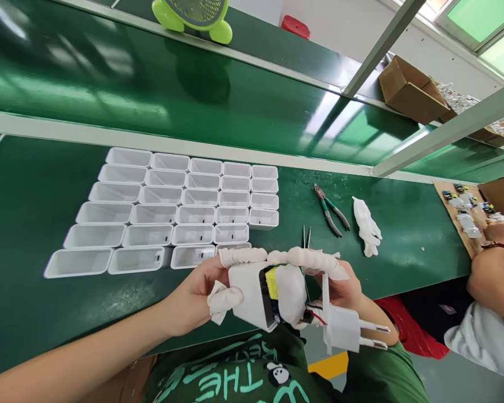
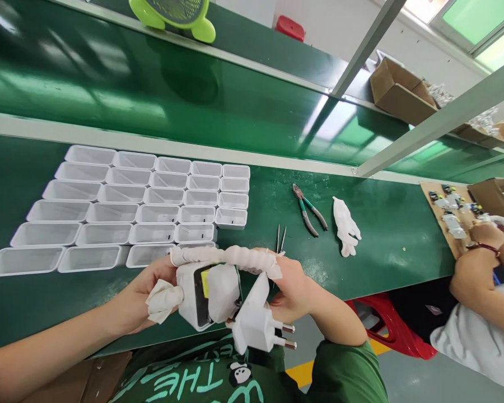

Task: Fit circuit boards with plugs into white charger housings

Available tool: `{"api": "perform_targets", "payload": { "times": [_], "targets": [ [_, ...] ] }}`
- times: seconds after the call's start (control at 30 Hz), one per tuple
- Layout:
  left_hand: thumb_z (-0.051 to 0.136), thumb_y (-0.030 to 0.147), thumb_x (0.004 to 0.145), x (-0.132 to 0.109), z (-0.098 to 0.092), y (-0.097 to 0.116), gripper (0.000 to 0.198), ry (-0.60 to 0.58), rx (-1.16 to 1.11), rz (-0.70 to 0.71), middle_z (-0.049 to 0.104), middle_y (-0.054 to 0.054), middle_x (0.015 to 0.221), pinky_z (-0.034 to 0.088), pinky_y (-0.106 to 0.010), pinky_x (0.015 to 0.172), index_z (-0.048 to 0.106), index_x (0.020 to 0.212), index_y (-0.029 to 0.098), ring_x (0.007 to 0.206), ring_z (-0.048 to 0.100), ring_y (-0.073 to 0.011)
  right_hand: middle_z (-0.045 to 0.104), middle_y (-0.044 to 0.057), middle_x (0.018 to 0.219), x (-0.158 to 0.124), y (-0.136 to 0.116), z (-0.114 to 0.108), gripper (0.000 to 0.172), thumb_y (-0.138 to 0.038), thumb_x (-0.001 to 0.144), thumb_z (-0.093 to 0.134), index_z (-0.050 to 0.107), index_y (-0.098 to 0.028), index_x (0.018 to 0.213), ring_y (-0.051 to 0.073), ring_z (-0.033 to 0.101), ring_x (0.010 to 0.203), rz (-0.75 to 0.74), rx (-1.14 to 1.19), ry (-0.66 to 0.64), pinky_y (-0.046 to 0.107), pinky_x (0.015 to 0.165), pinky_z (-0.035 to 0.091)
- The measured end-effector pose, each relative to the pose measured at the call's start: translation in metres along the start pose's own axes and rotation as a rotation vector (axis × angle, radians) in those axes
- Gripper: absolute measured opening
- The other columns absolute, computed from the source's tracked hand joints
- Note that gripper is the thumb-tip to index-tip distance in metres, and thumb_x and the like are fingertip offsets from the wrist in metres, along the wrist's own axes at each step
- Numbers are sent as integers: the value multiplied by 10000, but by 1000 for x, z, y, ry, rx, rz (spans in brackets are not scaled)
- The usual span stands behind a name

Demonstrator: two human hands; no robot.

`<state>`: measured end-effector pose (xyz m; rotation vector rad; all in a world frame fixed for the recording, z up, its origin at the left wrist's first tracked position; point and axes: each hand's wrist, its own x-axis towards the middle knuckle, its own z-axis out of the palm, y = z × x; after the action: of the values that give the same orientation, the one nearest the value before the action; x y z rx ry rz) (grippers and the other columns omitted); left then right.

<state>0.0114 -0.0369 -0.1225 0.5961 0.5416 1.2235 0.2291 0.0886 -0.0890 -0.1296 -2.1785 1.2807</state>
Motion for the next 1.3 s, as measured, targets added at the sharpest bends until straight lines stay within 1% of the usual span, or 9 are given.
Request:
{"api": "perform_targets", "payload": {
  "times": [0.27,0.37,0.5,0.57,0.77,0.9,1.0,1.17,1.3],
  "targets": [
    [810,438,809,-3,-6,-4,606,46,65,-64,771,-105,952,613,-306,707,637,1360,253,815,747,-247,732,140,1154,-6,4,1,607,-532,932,623,508,-265,1464,307,729,1073,-5,-37,4,461,916,630],
    [799,387,832,-3,-7,-4,529,20,44,-34,768,-69,916,614,-311,742,655,1334,309,750,731,-195,738,123,1124,-5,1,0,568,-513,929,631,542,-276,1437,297,740,1036,41,-50,-19,441,927,629],
    [799,382,836,-3,-7,-3,474,22,41,-32,757,-36,832,498,-145,516,680,1293,352,559,633,-97,738,124,1126,2,-5,-2,572,-487,995,537,440,-275,1518,277,735,1068,11,-60,-50,390,887,642],
    [803,403,829,-3,-6,-3,464,30,51,-41,750,-22,799,443,-120,465,687,1277,370,487,568,-64,733,131,1152,6,-7,-1,614,-477,992,557,386,-278,1547,276,734,1069,-2,-76,-60,391,889,640],
    [809,393,823,-1,-3,-2,449,24,30,-24,738,-20,785,550,-206,613,702,1258,366,610,658,-124,741,119,1148,14,-11,2,653,-433,977,599,356,-268,1561,257,746,1036,-29,-101,-74,367,907,633],
    [818,395,808,-3,-3,-4,532,36,34,-58,724,-48,826,544,-216,618,679,1307,275,653,662,-144,749,117,1097,16,-14,3,652,-447,954,623,407,-243,1535,270,745,1031,-74,-118,-34,380,906,636],
    [828,400,791,-4,-2,-4,544,45,48,-50,712,-56,844,551,-239,642,684,1292,248,712,661,-166,744,100,1107,17,-20,2,585,-421,991,558,406,-267,1535,259,735,1042,-64,-185,-74,389,942,617],
    [806,418,809,-3,0,-8,513,-70,-53,-114,694,-61,928,550,-263,707,679,1283,271,787,655,-172,733,113,1081,17,-30,6,651,-441,985,570,347,-217,1554,228,727,920,-57,-257,-159,312,842,610],
    [730,460,859,-7,-4,-21,652,-188,-90,-239,661,-73,1073,539,-276,661,500,1458,342,758,654,-173,745,93,1002,15,-37,16,532,-382,1025,505,400,-226,1522,191,718,837,-76,-162,-229,275,775,598]
  ]
}}
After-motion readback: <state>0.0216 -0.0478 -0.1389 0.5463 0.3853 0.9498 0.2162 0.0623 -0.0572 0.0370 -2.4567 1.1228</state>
